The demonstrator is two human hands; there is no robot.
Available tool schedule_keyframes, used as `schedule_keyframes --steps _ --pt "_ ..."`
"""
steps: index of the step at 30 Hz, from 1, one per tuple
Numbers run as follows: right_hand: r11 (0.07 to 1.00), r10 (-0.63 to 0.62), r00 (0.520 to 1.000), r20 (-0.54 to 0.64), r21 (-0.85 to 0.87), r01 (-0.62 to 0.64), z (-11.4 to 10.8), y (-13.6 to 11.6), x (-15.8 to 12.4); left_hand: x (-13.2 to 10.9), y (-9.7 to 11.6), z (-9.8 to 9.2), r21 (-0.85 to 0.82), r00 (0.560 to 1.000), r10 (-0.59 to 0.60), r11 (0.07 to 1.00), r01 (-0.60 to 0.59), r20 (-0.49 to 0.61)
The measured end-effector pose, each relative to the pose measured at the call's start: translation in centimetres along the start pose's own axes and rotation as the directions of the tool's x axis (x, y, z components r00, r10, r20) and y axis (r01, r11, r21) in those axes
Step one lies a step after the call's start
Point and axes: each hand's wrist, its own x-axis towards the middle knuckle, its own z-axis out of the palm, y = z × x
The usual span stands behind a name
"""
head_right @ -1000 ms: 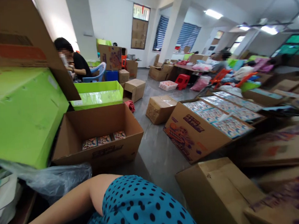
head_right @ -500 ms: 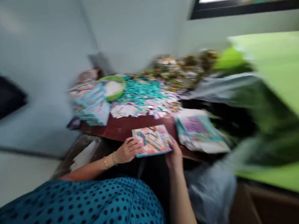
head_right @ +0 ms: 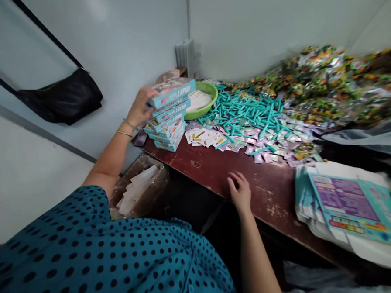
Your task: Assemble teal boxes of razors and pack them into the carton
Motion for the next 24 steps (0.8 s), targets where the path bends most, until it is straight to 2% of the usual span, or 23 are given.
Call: schedule_keyframes --steps 2,5,8,10,14,18,21,24 --pt "0.992 -0.074 0.994 0.075 -0.100 0.081 0.6 2.3 -1.4 0.0 -1.6 0.3 -0.081 0.997 -0.079 0.994 0.079 0.010" --pt "0.968 -0.175 0.973 0.151 -0.154 0.198 0.7 3.3 -2.5 -0.4 -3.0 1.0 -0.092 0.998 -0.065 0.994 0.065 0.003" --pt "0.953 -0.210 0.969 0.133 -0.191 0.233 0.7 3.0 -2.6 0.0 -4.1 0.9 0.003 0.999 0.021 1.000 -0.021 0.034" --pt "0.946 -0.225 0.967 0.122 -0.212 0.246 0.7 2.9 -2.5 0.4 -5.0 0.3 0.041 0.999 0.036 0.999 -0.036 0.010" --pt "0.936 -0.241 0.962 0.129 -0.231 0.266 0.9 3.0 -2.5 0.5 -6.2 -1.0 -0.021 0.997 -0.032 0.999 0.030 -0.076" --pt "0.929 -0.259 0.959 0.120 -0.242 0.281 0.9 3.1 -2.6 -0.1 -6.3 -1.5 -0.124 0.988 -0.115 0.987 0.102 -0.102" --pt "0.928 -0.265 0.958 0.113 -0.241 0.285 1.0 3.1 -2.7 -1.0 -6.0 -1.5 -0.047 0.988 -0.064 0.997 0.057 -0.141" --pt "0.920 -0.281 0.953 0.115 -0.251 0.302 1.0 3.1 -2.7 -2.8 -5.9 -1.0 0.135 0.966 0.017 0.991 0.019 -0.258"
